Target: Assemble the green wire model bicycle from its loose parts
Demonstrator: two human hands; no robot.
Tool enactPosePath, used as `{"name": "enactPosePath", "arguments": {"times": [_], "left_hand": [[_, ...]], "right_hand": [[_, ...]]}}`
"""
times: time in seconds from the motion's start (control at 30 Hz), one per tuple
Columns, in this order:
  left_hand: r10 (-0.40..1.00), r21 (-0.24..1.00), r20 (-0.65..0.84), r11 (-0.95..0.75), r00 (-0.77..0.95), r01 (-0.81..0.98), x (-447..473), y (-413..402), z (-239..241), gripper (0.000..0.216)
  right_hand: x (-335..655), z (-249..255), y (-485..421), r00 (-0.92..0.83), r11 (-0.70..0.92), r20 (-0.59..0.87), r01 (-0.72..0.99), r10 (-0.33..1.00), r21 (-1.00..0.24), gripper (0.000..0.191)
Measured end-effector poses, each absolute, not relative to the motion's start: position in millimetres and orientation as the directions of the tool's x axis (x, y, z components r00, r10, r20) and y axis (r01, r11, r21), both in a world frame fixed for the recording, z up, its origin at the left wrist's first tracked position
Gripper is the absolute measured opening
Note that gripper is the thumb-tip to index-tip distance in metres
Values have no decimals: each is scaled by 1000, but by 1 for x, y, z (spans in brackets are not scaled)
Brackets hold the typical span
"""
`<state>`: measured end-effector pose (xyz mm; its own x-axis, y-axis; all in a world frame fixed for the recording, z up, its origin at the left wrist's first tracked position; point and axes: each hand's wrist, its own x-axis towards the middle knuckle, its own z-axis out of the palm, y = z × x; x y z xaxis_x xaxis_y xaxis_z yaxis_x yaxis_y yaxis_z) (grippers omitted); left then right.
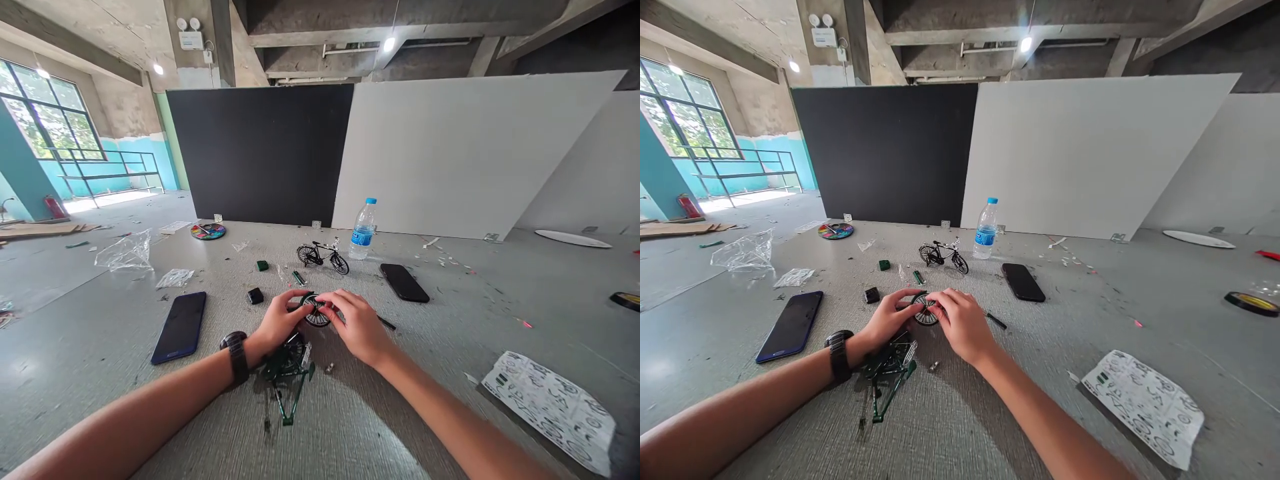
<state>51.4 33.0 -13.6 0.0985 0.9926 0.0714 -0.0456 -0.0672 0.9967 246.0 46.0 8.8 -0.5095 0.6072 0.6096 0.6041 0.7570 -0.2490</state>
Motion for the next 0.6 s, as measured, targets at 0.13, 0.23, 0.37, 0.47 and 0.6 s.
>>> {"name": "enactPosePath", "arguments": {"times": [0.13,0.23,0.37,0.47,0.6], "left_hand": [[994,997,62,-58,90,-51,50,32,-12,62],[995,998,59,-57,75,-29,50,30,-9,57],[995,998,58,-57,82,-19,50,29,-7,55],[993,997,68,-65,95,-29,49,28,-7,59],[991,996,84,-86,106,10,48,28,-7,61]], "right_hand": [[247,9,46,-538,772,595,586,597,-245,22],[247,9,46,-548,776,588,581,595,-244,21],[247,9,47,-553,777,581,578,597,-248,21],[247,9,46,-560,782,580,574,592,-243,20],[246,10,45,-555,776,585,591,591,-223,17]]}}
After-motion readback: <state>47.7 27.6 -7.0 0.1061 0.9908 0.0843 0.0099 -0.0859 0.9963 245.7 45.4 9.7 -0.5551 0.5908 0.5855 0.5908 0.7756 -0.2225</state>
